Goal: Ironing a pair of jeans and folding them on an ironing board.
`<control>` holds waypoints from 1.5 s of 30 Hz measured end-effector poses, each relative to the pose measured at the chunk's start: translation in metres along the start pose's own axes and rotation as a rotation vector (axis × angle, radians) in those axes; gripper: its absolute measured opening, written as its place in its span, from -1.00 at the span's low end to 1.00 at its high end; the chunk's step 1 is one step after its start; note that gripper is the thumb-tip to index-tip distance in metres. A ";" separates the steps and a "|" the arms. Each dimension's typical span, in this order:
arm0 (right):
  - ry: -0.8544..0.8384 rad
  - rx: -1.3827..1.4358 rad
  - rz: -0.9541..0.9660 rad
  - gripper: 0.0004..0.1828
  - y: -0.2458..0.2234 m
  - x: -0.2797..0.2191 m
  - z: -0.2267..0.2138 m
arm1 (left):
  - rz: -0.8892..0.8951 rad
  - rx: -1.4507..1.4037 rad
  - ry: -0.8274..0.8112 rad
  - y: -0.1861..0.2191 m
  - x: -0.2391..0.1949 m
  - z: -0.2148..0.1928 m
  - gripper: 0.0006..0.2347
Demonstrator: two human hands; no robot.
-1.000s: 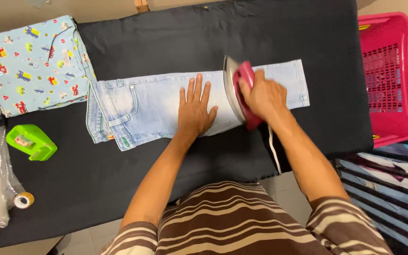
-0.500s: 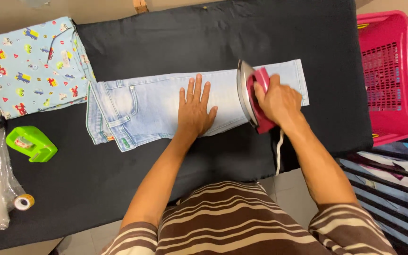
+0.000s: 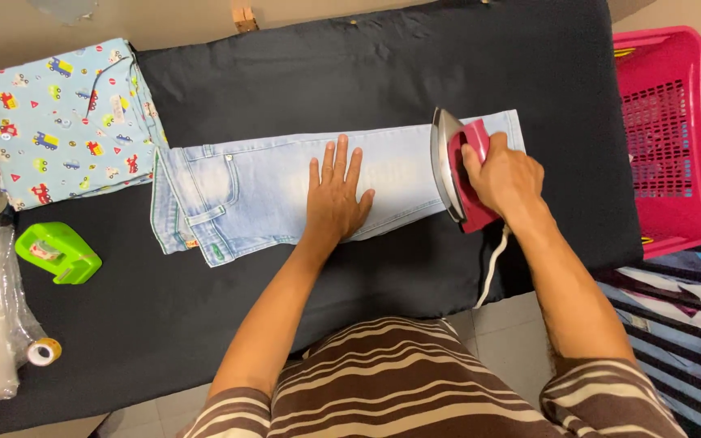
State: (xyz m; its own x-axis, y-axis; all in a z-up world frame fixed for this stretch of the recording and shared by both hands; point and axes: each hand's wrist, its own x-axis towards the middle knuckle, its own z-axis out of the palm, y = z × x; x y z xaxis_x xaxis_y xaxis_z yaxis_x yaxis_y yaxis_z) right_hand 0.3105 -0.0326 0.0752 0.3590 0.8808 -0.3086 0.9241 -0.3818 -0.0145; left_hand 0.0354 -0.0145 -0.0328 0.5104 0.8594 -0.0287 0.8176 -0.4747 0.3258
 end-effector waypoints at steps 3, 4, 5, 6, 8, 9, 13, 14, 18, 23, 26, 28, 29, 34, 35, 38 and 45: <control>0.086 -0.026 -0.039 -0.34 0.006 0.024 0.004 | 0.009 0.005 0.023 0.002 -0.001 0.003 -0.33; 0.187 -0.039 -0.093 -0.34 0.008 0.036 0.006 | 0.013 0.014 0.034 0.001 0.000 0.004 -0.33; 0.187 -0.037 -0.093 -0.34 0.008 0.036 0.004 | 0.013 0.016 0.034 0.002 -0.001 0.003 -0.33; 0.158 -0.008 -0.054 -0.34 0.007 0.038 0.002 | 0.013 0.015 0.037 0.002 0.000 0.003 -0.34; 0.131 0.024 -0.015 -0.34 0.011 0.032 0.001 | 0.014 0.016 0.042 0.002 0.001 0.000 -0.34; 0.149 0.035 -0.018 -0.34 0.015 0.025 0.004 | 0.010 0.016 0.036 0.001 0.002 -0.001 -0.34; 0.063 0.031 0.071 -0.34 0.032 -0.008 0.010 | 0.018 0.020 0.033 0.003 -0.001 0.000 -0.33; 0.064 0.031 0.070 -0.34 0.031 -0.006 0.010 | 0.017 0.021 0.034 0.002 0.001 -0.002 -0.33; 0.118 0.032 0.083 -0.33 0.035 0.017 0.011 | 0.013 0.052 -0.016 0.004 0.003 -0.005 -0.33; 0.213 0.069 0.084 -0.34 0.044 0.044 0.012 | -0.008 0.089 -0.156 0.009 0.008 -0.012 -0.32; 0.241 0.060 0.084 -0.33 0.044 0.025 0.012 | -0.024 0.101 -0.204 0.009 0.010 -0.015 -0.32; 0.156 0.044 0.125 -0.34 0.046 -0.004 0.011 | -0.033 0.099 -0.220 0.008 0.010 -0.015 -0.32; 0.157 0.044 0.129 -0.34 0.048 -0.008 0.012 | -0.030 0.099 -0.220 0.006 0.010 -0.014 -0.32; 0.102 0.068 0.157 -0.33 0.053 0.009 0.016 | -0.039 0.068 -0.207 0.010 0.011 -0.018 -0.32; 0.096 0.068 0.157 -0.33 0.052 0.020 0.015 | -0.041 0.068 -0.213 0.011 0.009 -0.017 -0.32; 0.194 0.077 0.158 -0.32 0.048 0.046 0.013 | -0.041 0.062 -0.209 0.010 0.009 -0.016 -0.31; 0.119 0.126 0.218 -0.29 0.061 -0.008 0.028 | -0.036 0.045 -0.175 0.008 0.009 -0.014 -0.32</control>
State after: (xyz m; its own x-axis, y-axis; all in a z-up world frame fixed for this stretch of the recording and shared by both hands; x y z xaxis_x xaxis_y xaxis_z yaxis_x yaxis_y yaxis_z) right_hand 0.3607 -0.0711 0.0503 0.5670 0.7980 -0.2040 0.8027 -0.5909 -0.0802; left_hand 0.0427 -0.0077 -0.0177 0.5157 0.8320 -0.2046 0.8454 -0.4555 0.2788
